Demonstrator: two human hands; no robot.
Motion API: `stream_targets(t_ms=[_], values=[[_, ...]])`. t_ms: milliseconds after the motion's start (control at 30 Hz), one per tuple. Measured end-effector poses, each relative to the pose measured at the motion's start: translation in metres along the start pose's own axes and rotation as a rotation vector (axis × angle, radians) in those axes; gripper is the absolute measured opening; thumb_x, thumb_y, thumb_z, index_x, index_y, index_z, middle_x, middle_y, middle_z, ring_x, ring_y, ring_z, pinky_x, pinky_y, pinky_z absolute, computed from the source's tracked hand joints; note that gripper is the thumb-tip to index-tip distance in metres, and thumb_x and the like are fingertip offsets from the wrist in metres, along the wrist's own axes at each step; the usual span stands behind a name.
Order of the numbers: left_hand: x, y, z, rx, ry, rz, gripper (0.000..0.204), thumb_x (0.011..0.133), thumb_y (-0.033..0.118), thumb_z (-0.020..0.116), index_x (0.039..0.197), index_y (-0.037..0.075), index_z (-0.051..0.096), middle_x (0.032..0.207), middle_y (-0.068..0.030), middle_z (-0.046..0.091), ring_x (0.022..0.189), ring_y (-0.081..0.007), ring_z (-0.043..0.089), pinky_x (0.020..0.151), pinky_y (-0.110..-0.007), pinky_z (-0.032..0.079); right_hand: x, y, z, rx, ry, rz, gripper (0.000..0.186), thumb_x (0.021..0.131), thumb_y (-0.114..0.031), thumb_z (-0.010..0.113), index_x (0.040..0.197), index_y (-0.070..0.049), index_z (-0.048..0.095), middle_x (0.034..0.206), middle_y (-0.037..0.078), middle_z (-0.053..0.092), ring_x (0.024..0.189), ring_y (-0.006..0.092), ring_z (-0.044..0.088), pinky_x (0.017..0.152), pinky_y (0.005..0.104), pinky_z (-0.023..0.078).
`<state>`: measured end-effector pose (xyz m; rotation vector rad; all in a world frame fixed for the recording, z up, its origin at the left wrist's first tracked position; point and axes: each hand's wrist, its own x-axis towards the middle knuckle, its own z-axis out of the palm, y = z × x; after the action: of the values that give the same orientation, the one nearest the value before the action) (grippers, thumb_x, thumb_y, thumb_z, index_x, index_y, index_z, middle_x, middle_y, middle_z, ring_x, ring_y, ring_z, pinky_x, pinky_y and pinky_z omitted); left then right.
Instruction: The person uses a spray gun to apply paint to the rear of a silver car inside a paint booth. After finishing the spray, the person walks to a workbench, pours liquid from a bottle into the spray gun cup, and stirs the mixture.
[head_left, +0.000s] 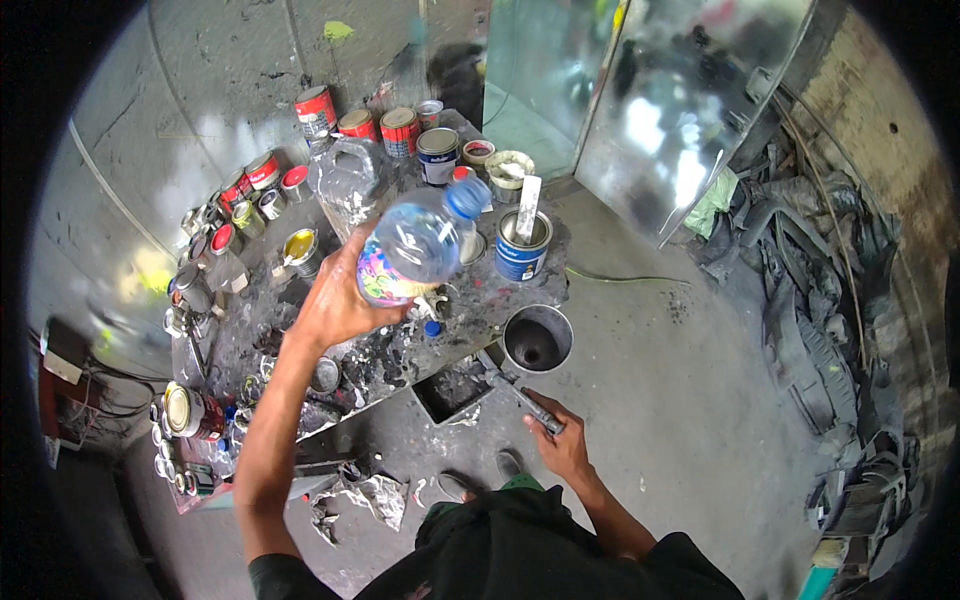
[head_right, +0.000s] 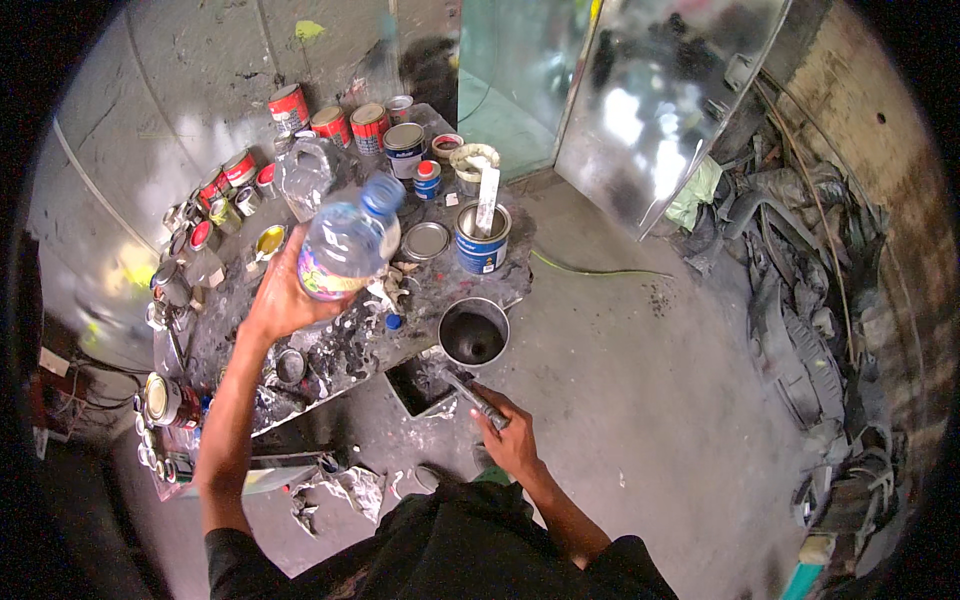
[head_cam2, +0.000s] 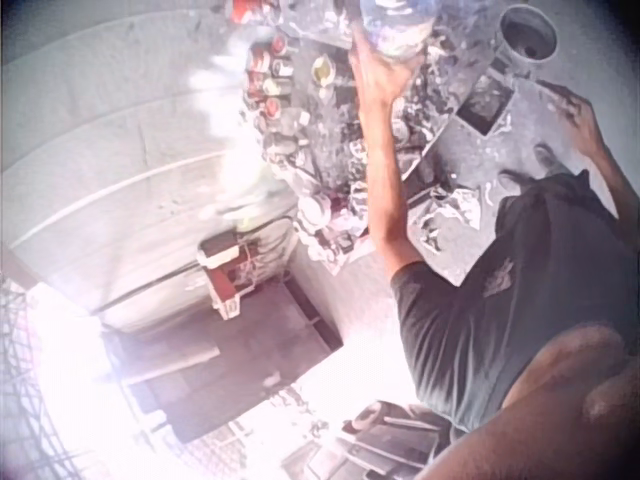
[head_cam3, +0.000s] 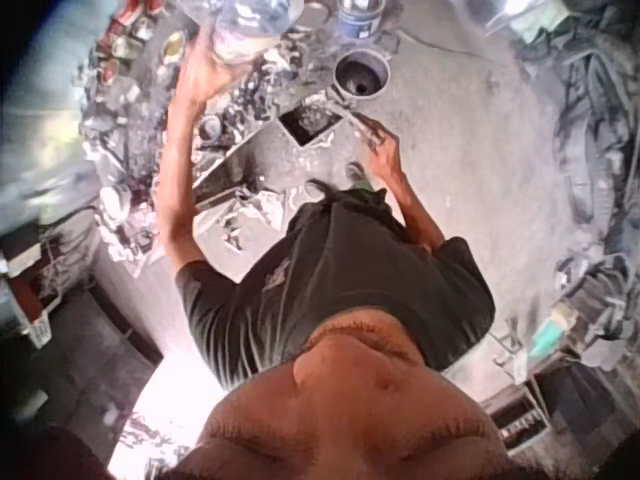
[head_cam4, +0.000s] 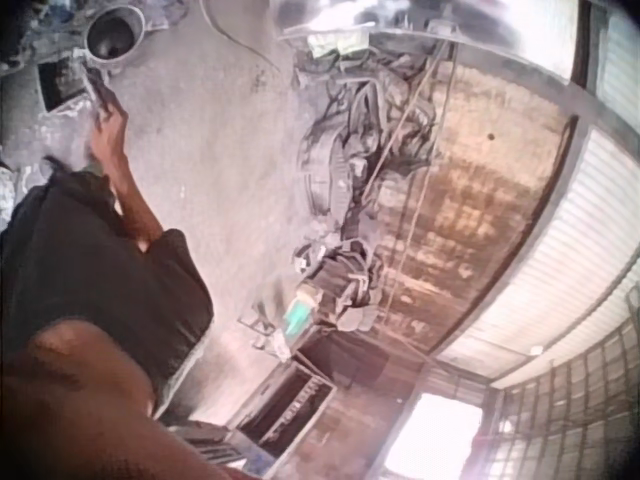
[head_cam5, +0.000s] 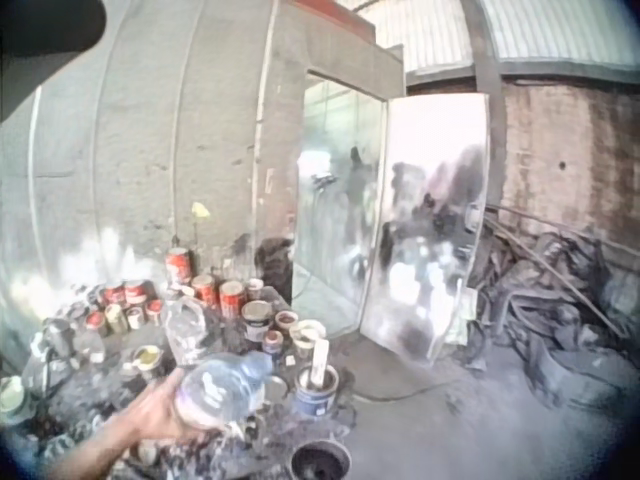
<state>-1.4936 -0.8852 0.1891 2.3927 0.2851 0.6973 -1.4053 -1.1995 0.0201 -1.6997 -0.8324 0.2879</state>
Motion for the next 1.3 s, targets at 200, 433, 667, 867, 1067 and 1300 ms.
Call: stream_targets(t_ms=[200,433,667,867,1067,1300], values=[[0.003,0.014,-0.006,0.349,-0.405,0.073,0.085,0.056,0.019,0.081,0.129,0.011,0.040,0.114,-0.0202,0.060,0.100,-0.0430,0.058,0.085,-0.048,0.049,0.014,0.007,-0.016,-0.019,0.005,-0.010,0.032,0.087,-0.008,0.063,0.117,0.001,0.060,0.103,0.015,0.067,0.084,0.0192,0.064,0.077,0.0296,0.050],[-0.004,0.008,0.004,0.496,-0.512,0.097,0.081,0.058,0.022,0.082,0.127,0.013,0.040,0.110,-0.0193,0.059,0.097,-0.0418,0.059,0.081,-0.048,0.050,0.019,0.022,-0.018,-0.034,-0.043,0.026,0.031,0.087,-0.006,0.062,0.118,-0.001,0.061,0.106,0.016,0.067,0.092,0.0219,0.066,0.079,0.0304,0.050],[0.000,0.005,0.006,0.652,-0.588,0.052,0.083,0.058,0.027,0.083,0.129,0.012,0.042,0.117,-0.0196,0.058,0.097,-0.0410,0.061,0.081,-0.048,0.051,0.023,0.029,-0.018,-0.066,-0.086,0.049,0.033,0.086,-0.006,0.063,0.118,-0.001,0.060,0.106,0.016,0.067,0.093,0.0232,0.066,0.079,0.0305,0.051],[0.001,-0.004,0.010,0.615,-0.571,0.054,0.084,0.059,0.026,0.083,0.130,0.013,0.041,0.114,-0.0194,0.059,0.097,-0.0418,0.060,0.080,-0.049,0.051,0.029,0.025,-0.020,-0.069,-0.101,0.057,0.034,0.086,-0.006,0.064,0.119,-0.001,0.060,0.103,0.015,0.068,0.088,0.0223,0.067,0.078,0.0302,0.051],[-0.005,-0.009,0.026,0.413,-0.521,-0.010,0.080,0.059,0.024,0.082,0.126,0.013,0.040,0.104,-0.0201,0.063,0.094,-0.0426,0.061,0.080,-0.050,0.050,0.032,0.033,-0.016,0.006,-0.089,0.094,0.032,0.087,-0.007,0.064,0.118,0.000,0.061,0.103,0.015,0.068,0.086,0.0175,0.064,0.077,0.0296,0.050],[-0.013,-0.027,0.035,0.130,-0.333,-0.206,0.080,0.058,0.019,0.085,0.125,0.006,0.043,0.106,-0.0193,0.066,0.100,-0.0363,0.063,0.087,-0.042,0.050,0.031,0.023,-0.023,0.119,-0.185,0.246,0.030,0.088,-0.014,0.064,0.113,0.002,0.062,0.093,0.014,0.068,0.080,0.0140,0.060,0.072,0.0285,0.048]])
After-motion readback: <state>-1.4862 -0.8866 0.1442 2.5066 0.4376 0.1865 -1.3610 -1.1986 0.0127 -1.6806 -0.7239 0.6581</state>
